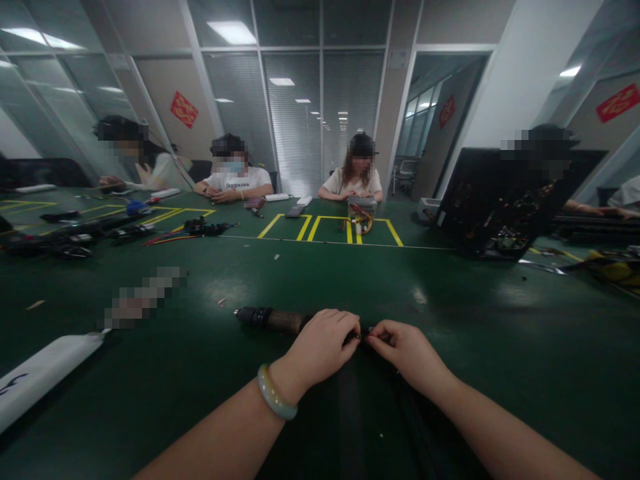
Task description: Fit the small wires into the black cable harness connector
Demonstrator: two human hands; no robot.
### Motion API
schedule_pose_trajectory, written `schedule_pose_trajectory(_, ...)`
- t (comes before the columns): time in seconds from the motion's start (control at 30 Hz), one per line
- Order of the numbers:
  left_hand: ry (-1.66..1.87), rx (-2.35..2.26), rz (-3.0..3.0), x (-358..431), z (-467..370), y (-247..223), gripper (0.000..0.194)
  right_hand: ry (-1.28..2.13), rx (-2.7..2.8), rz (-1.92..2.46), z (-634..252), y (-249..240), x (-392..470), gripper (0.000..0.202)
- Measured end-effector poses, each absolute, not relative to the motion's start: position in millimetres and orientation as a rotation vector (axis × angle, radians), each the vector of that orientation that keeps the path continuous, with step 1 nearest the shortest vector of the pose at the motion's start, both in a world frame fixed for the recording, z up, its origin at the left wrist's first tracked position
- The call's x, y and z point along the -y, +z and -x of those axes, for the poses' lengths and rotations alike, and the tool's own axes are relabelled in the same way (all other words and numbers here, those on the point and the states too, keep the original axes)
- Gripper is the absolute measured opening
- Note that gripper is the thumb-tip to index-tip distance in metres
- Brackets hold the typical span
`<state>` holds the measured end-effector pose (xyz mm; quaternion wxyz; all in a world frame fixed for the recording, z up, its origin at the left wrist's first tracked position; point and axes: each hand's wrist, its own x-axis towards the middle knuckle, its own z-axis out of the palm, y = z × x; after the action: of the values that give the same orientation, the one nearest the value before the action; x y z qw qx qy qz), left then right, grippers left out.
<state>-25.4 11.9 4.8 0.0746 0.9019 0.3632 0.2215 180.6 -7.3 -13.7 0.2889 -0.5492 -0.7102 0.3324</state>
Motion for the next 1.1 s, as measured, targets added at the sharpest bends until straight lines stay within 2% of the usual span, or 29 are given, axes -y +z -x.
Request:
schedule_pose_trajectory(0.63, 0.667, -1.064, -2.734, -12.1, 26.1, 6.2, 0.003, 0.868, 1.886, 1.45, -179.9, -18.0, 5.8, 0.013)
schedule_pose_trajectory(0.9, 0.673, -1.047, -2.739, -12.2, 26.2, 5.6, 0.014, 0.868, 1.9, 1.46, -179.0, -15.6, 7.0, 0.013)
schedule_pose_trajectory(1.1, 0.68, -1.064, -2.719, -13.1, 27.0, 4.3, 0.007, 0.896, 1.89, 1.45, -179.9, -16.8, 7.2, 0.014)
